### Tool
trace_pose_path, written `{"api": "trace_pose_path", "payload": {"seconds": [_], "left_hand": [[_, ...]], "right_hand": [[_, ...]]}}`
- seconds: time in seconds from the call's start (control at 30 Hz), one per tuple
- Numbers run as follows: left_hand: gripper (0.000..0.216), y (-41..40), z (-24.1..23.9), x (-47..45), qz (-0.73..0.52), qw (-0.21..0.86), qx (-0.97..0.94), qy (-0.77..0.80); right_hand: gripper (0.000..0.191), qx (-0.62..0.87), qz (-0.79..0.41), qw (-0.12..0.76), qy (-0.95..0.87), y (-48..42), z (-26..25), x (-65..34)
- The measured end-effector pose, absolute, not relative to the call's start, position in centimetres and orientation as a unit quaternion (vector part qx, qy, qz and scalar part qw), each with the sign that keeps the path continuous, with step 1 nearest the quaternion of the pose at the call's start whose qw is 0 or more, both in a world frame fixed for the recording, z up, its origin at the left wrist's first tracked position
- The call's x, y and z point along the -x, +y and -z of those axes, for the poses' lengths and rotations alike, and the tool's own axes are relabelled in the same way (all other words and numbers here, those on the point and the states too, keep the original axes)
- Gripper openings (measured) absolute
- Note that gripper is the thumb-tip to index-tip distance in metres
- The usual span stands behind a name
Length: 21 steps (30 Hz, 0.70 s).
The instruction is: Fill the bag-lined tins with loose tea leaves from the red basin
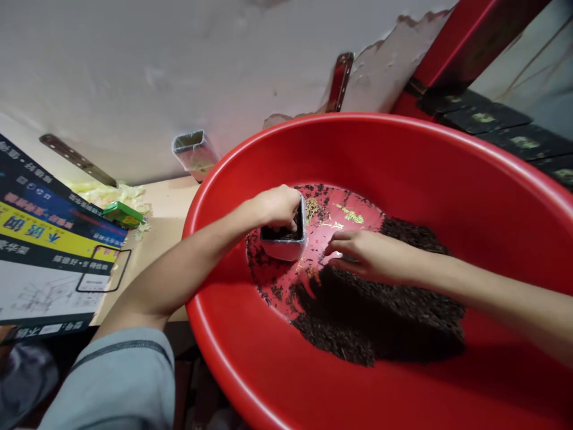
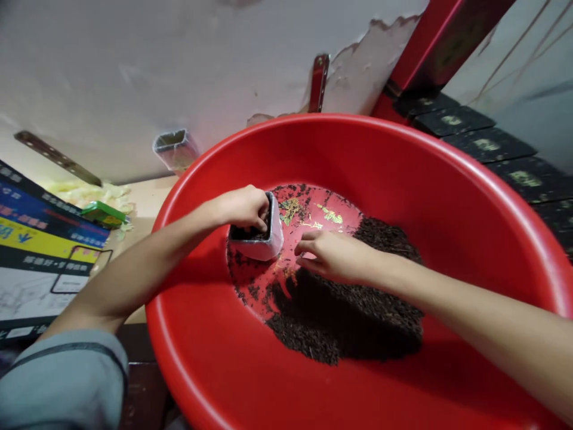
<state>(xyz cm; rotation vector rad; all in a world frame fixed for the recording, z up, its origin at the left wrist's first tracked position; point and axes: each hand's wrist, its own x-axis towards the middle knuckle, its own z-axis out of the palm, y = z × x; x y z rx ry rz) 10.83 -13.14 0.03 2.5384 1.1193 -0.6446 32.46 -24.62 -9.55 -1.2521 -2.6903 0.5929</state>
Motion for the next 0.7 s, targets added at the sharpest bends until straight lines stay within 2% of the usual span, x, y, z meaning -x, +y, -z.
{"api": "trace_pose_path", "payload": {"seconds": [0.13, 0.37, 0.57, 0.7], "left_hand": [[0.025, -13.0, 0.3, -11.2, 0.188, 0.097, -0.887, 0.41], [0.022, -12.4, 0.5, -11.7, 0.252, 0.139, -0.878, 0.383], [0.03, -11.9, -0.9, -11.5, 0.317, 0.165, -0.876, 0.324], [0.03, -11.4, -3.9, -10.2, 0.205, 0.161, -0.901, 0.347]], "right_hand": [[0.028, 0.416, -0.191, 0.025, -0.889, -24.5, 10.3, -33.5], [0.037, 0.47, -0.187, -0.061, -0.861, -23.7, 11.1, -34.8], [0.039, 0.47, -0.194, -0.11, -0.854, -24.1, 10.8, -33.5], [0.038, 0.482, -0.175, -0.079, -0.855, -23.9, 9.3, -33.7]]}}
